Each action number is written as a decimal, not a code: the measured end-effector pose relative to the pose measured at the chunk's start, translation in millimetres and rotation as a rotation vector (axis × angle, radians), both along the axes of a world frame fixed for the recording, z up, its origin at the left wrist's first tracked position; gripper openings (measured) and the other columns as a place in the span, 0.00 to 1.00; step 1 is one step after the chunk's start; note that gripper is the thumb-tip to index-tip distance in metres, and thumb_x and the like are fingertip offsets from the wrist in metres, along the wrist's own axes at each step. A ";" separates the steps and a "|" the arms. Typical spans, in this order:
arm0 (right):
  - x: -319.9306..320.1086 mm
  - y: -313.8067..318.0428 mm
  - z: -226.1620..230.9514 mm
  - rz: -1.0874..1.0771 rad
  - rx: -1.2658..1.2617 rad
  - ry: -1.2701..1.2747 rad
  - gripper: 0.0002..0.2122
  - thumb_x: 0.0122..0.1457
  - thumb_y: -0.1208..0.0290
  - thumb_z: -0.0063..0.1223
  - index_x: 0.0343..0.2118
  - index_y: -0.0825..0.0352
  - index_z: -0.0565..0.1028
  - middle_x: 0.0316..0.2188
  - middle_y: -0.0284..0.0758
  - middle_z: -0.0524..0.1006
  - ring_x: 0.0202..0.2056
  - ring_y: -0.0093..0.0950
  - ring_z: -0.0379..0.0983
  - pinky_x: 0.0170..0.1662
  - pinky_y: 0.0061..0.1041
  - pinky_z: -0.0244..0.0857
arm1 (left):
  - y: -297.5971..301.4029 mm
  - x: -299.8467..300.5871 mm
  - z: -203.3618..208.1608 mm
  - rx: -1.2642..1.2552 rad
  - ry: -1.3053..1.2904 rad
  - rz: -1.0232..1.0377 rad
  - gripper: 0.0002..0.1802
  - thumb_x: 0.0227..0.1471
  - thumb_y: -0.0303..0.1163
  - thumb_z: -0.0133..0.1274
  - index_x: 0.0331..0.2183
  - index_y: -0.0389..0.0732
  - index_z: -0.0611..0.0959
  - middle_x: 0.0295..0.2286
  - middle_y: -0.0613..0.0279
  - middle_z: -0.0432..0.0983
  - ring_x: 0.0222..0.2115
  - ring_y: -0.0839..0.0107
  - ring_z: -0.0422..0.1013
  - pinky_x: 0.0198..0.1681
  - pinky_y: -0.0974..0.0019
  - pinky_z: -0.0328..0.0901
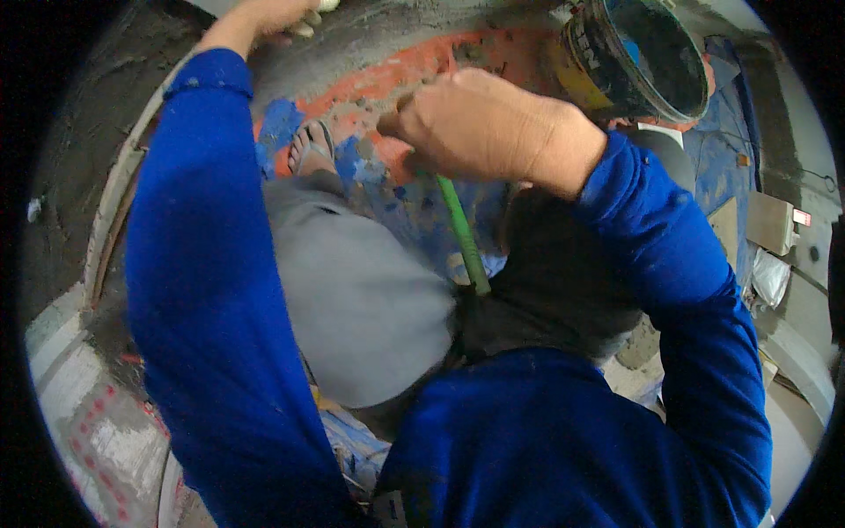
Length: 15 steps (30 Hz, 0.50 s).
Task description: The person installs a wall tile by applying mortar with a trowel, positioning the tile, and tapping it into place with a rubber mallet. The person uses tile leveling clips and spacers to align the tile and repeatedly checks the fit while seated on the floor.
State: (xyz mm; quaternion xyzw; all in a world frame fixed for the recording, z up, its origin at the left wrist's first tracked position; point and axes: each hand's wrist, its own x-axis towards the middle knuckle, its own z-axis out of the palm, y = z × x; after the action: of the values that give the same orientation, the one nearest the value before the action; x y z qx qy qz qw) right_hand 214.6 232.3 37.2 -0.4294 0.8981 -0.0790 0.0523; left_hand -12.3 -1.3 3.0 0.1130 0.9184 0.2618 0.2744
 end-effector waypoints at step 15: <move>-12.4 -4.3 11.1 -0.037 0.043 -0.066 0.15 0.57 0.59 0.59 0.41 0.65 0.77 0.29 0.40 0.81 0.34 0.39 0.81 0.35 0.37 0.75 | 23.5 20.0 8.3 0.037 0.047 0.074 0.16 0.53 0.38 0.56 0.40 0.40 0.86 0.25 0.59 0.80 0.22 0.70 0.72 0.25 0.60 0.66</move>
State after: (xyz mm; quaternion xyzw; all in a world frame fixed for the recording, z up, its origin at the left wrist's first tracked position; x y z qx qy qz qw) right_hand 202.1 228.0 48.2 -0.4086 0.9053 -0.0745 0.0896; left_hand 7.7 22.2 11.3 0.0903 0.9232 0.2857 0.2407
